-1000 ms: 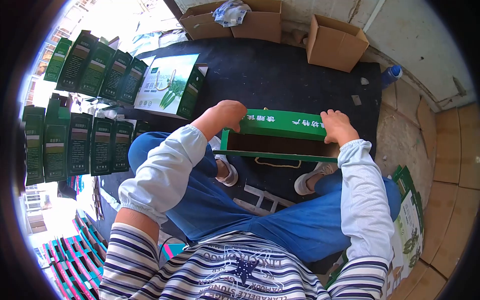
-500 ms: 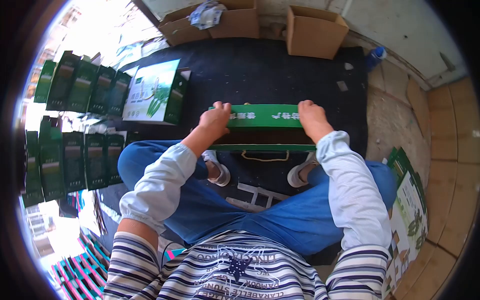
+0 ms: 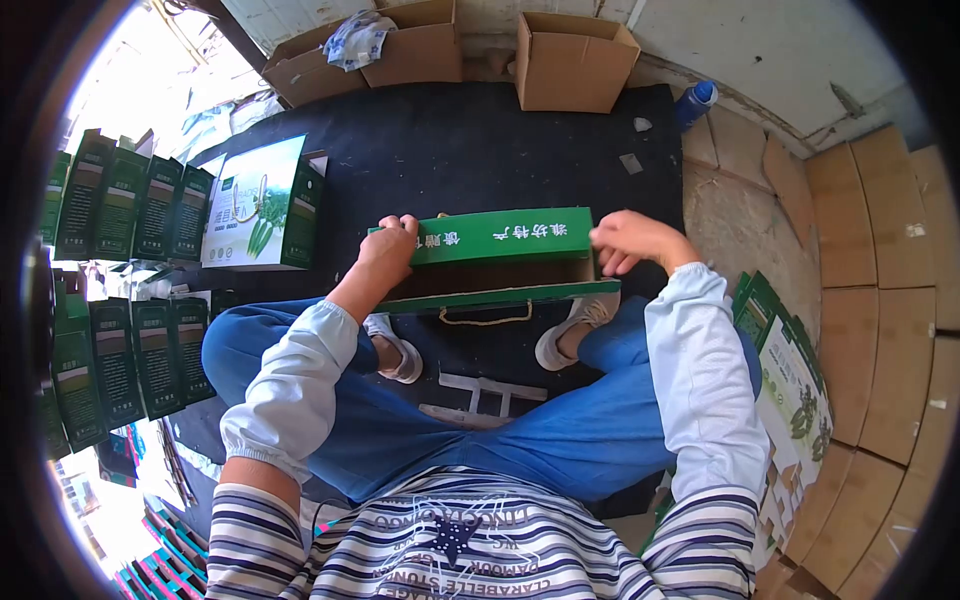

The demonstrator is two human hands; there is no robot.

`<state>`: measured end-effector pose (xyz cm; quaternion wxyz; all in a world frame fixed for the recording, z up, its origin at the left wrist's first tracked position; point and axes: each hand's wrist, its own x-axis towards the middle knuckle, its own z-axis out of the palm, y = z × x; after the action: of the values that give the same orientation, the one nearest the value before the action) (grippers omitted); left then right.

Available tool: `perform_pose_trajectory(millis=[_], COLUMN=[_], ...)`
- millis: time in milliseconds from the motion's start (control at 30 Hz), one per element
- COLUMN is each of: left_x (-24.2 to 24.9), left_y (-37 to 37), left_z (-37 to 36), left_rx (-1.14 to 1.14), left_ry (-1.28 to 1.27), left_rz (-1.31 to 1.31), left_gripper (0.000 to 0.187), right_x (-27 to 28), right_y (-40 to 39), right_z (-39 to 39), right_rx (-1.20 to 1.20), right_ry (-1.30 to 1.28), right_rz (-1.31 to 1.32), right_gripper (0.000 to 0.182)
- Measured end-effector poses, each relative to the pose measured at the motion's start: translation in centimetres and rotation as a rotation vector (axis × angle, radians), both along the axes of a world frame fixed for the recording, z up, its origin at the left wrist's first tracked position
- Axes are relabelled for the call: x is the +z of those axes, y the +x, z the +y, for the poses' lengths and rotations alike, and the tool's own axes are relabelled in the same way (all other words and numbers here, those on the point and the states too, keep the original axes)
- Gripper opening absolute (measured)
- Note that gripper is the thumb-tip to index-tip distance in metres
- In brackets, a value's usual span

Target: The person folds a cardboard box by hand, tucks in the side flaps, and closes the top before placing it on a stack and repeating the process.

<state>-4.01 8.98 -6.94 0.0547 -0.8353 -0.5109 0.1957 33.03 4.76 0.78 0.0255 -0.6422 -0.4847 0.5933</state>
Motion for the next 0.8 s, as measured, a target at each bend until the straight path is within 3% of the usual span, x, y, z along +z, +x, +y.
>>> perform_pose_trajectory(millis=[67,133,200,300,467,567,667,733,800], left_x=[-0.2,0.2,0.2,0.2,2.7,4.2,7.0,8.3,9.2], left_y=[-0.1,-0.1,0.0,0.2,0.0,-2.3,-6.5,-9.6,-9.5], left_z=[0.1,-0.1,-0.2,-0.1,0.1,0.8,2.6,3.0,1.5], left_rx=[0.001,0.017,0.028,0.062,0.128,0.152,0.256,0.098,0.487], left_ry=[0.009,0.005,0.000,-0.015,-0.207,-0.239,-0.270,-0.400,-0.733], left_rz=[0.000,-0.008,-0.018,-0.045,-0.162,-0.623,-0.674,-0.302,-0.348], left_gripper=[0.092,0.090,0.089,0.086,0.079,0.071,0.067,0.071,0.081], right_x=[-2.4,-3.0,-3.6,-2.9,-5.8,-5.5,-5.5,-6.0,-5.1], right_y=[0.0,-1.5,-2.5,-3.4,-3.0,-3.0,-3.1,-2.9,-3.3], right_z=[-1.3,-1.3,-2.1,-1.8,-1.5,-1.3,-1.4,-1.6,-1.4], right_rx=[0.100,0.258,0.235,0.022,0.176,0.190,0.194,0.218,0.216], right_ry=[0.115,0.149,0.366,0.215,0.325,0.313,0.323,0.380,0.318], right_rz=[0.013,-0.403,-0.633,-0.444,-0.531,-0.521,-0.528,-0.548,-0.559], right_gripper=[0.033,0.047,0.058,0.069,0.074,0.073,0.072,0.069,0.071])
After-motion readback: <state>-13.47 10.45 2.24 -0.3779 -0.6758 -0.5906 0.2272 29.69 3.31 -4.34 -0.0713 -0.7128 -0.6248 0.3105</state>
